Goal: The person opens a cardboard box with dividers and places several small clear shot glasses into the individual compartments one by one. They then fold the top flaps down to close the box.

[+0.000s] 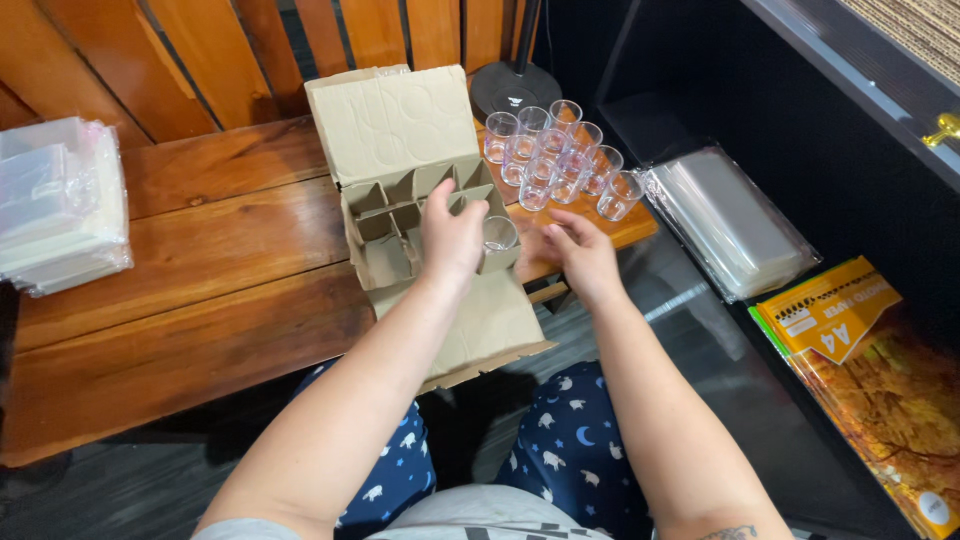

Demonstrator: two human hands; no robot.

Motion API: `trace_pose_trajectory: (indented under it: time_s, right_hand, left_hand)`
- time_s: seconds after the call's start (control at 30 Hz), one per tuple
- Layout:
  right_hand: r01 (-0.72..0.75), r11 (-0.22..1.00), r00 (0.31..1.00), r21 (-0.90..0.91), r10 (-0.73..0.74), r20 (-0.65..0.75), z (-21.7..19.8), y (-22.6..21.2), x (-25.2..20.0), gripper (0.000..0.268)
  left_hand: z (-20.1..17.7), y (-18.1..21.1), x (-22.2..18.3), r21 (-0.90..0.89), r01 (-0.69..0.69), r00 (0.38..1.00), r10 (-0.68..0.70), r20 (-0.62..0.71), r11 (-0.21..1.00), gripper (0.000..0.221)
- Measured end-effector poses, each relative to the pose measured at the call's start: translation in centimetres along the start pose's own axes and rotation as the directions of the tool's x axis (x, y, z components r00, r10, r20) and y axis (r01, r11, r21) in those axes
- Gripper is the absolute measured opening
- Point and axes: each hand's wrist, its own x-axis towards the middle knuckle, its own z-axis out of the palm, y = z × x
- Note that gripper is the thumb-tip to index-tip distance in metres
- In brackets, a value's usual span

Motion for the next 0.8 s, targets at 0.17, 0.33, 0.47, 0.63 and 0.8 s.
trace_pose_trajectory:
  time_s: [0.17, 0.33, 0.47, 0.63, 0.8]
  right_hand:
    - [0.094, 0.99, 0.971, -0.108, -0.115, -0.208, -5.2, 2.6, 2.5, 0.024]
    - [0.101, 0.993, 0.893, -0.059, -0.116, -0.435, -8.6, 3.1, 4.3, 0.017]
    - [0.105, 0.992, 0.825, -0.07, -0.126, -0.551, -11.2, 5.5, 7.5, 0.02]
    - [0.15, 0.975, 0.824, -0.167, -0.216, -0.524, -12.1, 8.3, 10.7, 0.041]
    - [0.029, 0.975, 0.89, -0.221, -0.126, -0.438, -10.6, 6.6, 10.5, 0.074]
  left_hand:
    - [6.6, -2.1, -1.8, -0.071, -0.292, 0.956, 0.289, -0.045, 0.954, 0.055]
    - [14.4, -5.2, -1.5, 0.087, -0.241, 0.96, 0.223, 0.171, 0.967, 0.044]
    - [21.0, -10.6, 1.9, 0.255, 0.025, 0.933, -0.115, 0.342, 0.967, 0.039]
    - [23.3, -7.8, 2.8, 0.251, 0.011, 0.956, -0.083, 0.28, 0.968, 0.045]
    - [22.0, -5.8, 4.0, 0.275, 0.015, 0.934, -0.112, 0.339, 0.961, 0.073]
